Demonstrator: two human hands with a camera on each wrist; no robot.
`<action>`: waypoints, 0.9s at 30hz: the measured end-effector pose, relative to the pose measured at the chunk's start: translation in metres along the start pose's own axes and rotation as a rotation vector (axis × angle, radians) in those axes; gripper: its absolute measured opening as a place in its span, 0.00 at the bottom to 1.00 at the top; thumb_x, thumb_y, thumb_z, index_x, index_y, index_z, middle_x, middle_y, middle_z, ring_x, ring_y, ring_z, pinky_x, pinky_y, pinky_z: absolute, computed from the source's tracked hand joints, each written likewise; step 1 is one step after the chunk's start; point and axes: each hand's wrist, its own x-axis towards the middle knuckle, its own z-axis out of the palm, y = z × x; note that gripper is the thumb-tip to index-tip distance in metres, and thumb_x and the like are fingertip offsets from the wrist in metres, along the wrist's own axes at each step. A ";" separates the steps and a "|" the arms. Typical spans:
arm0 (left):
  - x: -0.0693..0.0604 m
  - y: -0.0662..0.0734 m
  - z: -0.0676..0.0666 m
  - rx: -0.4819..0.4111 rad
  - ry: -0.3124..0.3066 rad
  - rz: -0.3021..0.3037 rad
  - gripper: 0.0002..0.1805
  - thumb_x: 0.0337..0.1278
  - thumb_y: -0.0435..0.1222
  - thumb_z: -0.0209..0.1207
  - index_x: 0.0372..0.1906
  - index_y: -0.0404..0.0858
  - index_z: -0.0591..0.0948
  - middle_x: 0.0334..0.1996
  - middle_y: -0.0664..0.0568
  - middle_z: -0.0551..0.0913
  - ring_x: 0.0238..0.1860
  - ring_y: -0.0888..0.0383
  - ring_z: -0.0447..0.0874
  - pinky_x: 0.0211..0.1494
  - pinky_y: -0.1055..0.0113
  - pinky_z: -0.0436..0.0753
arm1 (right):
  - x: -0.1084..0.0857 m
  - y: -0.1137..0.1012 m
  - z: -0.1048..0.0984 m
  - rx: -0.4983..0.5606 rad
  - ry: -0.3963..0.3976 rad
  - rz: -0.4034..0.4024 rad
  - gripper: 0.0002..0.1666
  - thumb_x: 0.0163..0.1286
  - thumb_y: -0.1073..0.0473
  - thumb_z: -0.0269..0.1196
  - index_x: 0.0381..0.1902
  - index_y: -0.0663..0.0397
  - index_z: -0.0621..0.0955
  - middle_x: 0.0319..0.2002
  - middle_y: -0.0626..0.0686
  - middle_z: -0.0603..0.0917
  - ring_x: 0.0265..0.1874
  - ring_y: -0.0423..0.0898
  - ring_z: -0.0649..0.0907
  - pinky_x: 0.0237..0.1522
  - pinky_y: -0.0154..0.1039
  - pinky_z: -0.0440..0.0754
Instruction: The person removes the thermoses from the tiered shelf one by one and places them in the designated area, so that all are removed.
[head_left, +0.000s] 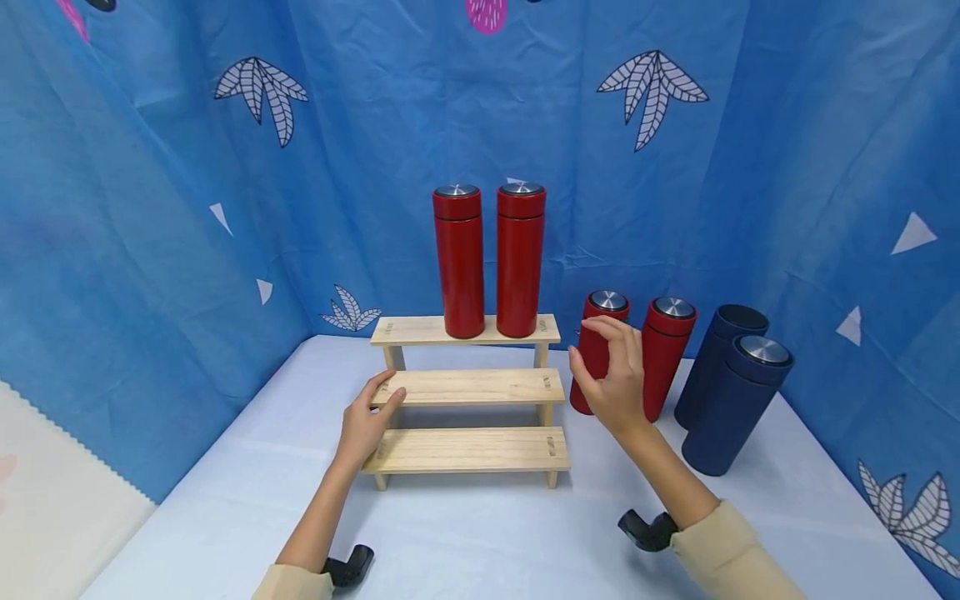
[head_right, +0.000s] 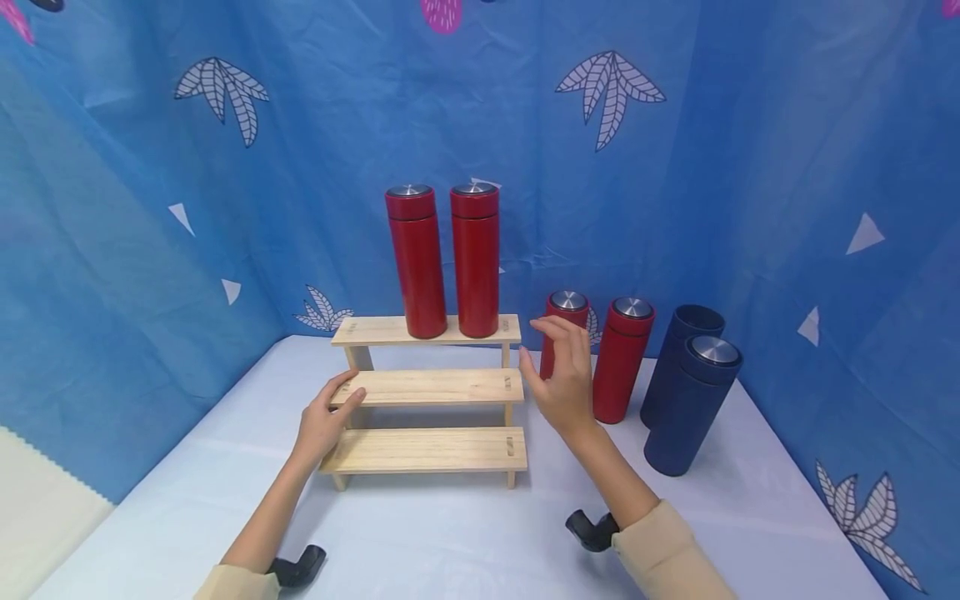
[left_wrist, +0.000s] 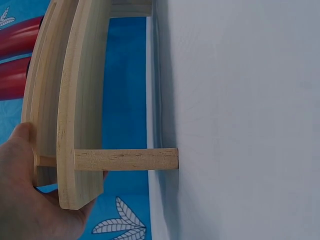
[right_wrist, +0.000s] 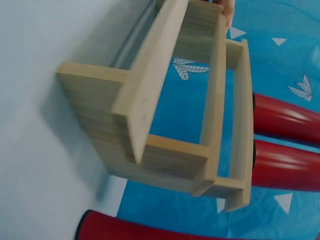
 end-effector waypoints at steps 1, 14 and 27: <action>0.000 0.000 0.000 0.001 0.001 0.002 0.35 0.54 0.61 0.53 0.65 0.50 0.67 0.63 0.44 0.68 0.54 0.43 0.72 0.50 0.49 0.74 | 0.004 0.000 0.003 0.000 -0.011 0.000 0.27 0.53 0.63 0.65 0.51 0.65 0.74 0.51 0.62 0.75 0.52 0.54 0.72 0.52 0.40 0.69; 0.000 0.000 0.000 -0.004 -0.002 0.003 0.34 0.55 0.60 0.53 0.64 0.51 0.68 0.63 0.44 0.68 0.54 0.43 0.72 0.50 0.49 0.73 | 0.046 0.012 0.057 0.123 -0.197 0.223 0.43 0.57 0.62 0.67 0.67 0.50 0.59 0.60 0.57 0.67 0.57 0.51 0.69 0.53 0.50 0.72; -0.001 0.002 -0.001 -0.025 -0.001 0.015 0.34 0.55 0.59 0.54 0.64 0.49 0.68 0.63 0.43 0.68 0.59 0.40 0.68 0.55 0.44 0.69 | 0.064 0.022 0.087 0.312 -0.334 0.432 0.62 0.57 0.59 0.68 0.72 0.29 0.37 0.57 0.59 0.69 0.55 0.52 0.72 0.46 0.50 0.78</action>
